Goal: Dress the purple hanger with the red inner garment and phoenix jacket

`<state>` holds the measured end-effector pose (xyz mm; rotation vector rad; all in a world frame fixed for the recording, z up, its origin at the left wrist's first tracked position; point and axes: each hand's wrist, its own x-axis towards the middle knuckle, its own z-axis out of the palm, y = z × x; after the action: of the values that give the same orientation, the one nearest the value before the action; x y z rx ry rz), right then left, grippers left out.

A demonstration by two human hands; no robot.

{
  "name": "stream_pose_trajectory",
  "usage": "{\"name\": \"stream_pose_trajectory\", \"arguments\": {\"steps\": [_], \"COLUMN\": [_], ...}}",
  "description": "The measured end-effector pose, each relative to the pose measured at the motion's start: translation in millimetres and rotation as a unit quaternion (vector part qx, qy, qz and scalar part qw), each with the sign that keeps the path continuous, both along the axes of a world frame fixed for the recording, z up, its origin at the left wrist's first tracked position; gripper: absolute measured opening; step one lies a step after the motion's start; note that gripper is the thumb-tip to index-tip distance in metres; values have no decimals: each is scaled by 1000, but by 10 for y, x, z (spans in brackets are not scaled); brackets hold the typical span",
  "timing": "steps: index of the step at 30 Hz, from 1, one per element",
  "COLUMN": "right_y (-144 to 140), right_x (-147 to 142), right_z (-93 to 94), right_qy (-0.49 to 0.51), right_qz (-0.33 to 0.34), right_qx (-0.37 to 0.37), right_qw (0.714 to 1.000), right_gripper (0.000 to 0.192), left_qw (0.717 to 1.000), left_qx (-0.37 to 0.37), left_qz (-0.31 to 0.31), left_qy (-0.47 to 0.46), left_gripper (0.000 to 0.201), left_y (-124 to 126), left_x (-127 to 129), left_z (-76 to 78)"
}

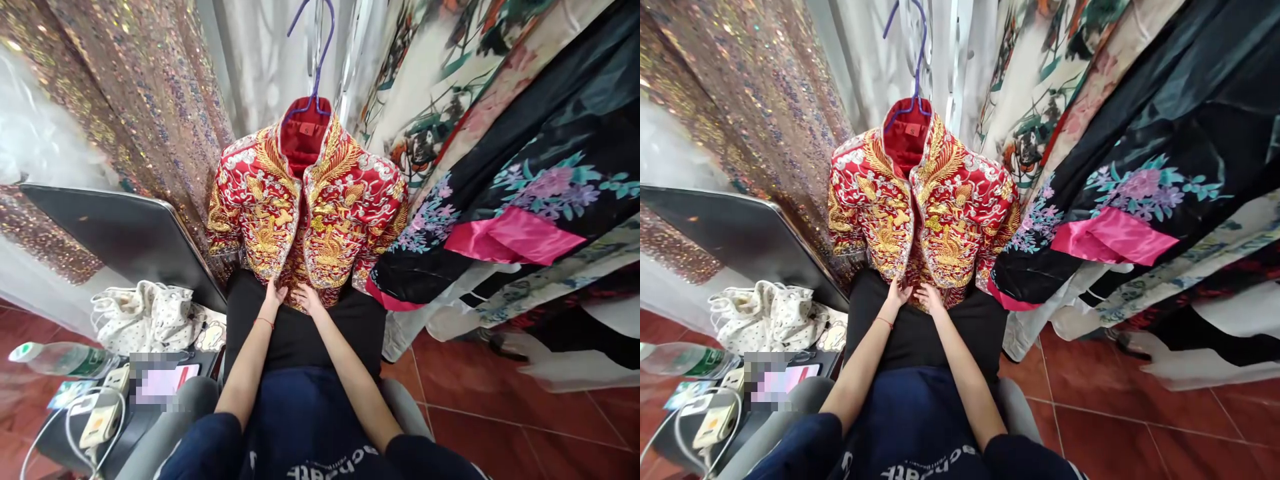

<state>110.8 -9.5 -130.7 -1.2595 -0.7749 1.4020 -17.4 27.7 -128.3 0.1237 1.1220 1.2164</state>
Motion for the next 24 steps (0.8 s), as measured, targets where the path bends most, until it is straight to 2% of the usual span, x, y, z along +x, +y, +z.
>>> {"name": "stream_pose_trajectory", "arguments": {"steps": [4, 8, 13, 17, 21, 24], "right_y": [112, 141, 94, 46, -29, -72], "right_x": [46, 150, 125, 94, 103, 127], "right_z": [-229, -297, -290, -236, -204, -185], "right_qy": [102, 165, 209, 224, 230, 234], "right_qz": [-78, -128, -99, -66, -39, -21], "right_qx": [-80, -102, -102, -80, -64, -60], "right_qw": [988, 973, 968, 969, 970, 970], "right_gripper": [38, 39, 38, 38, 37, 36], "left_qw": [999, 1000, 994, 986, 981, 979], "left_qx": [5, 19, 31, 58, 99, 126], "left_qz": [30, -17, -105, -155, -160, -150], "left_qy": [18, 6, -15, -28, -44, -62], "left_gripper": [38, 38, 38, 37, 23, 23], "left_y": [91, 85, -81, -194, -294, -352], "left_x": [-60, -55, -15, 21, 45, 37], "left_z": [-115, -164, -219, -198, -134, -84]}}
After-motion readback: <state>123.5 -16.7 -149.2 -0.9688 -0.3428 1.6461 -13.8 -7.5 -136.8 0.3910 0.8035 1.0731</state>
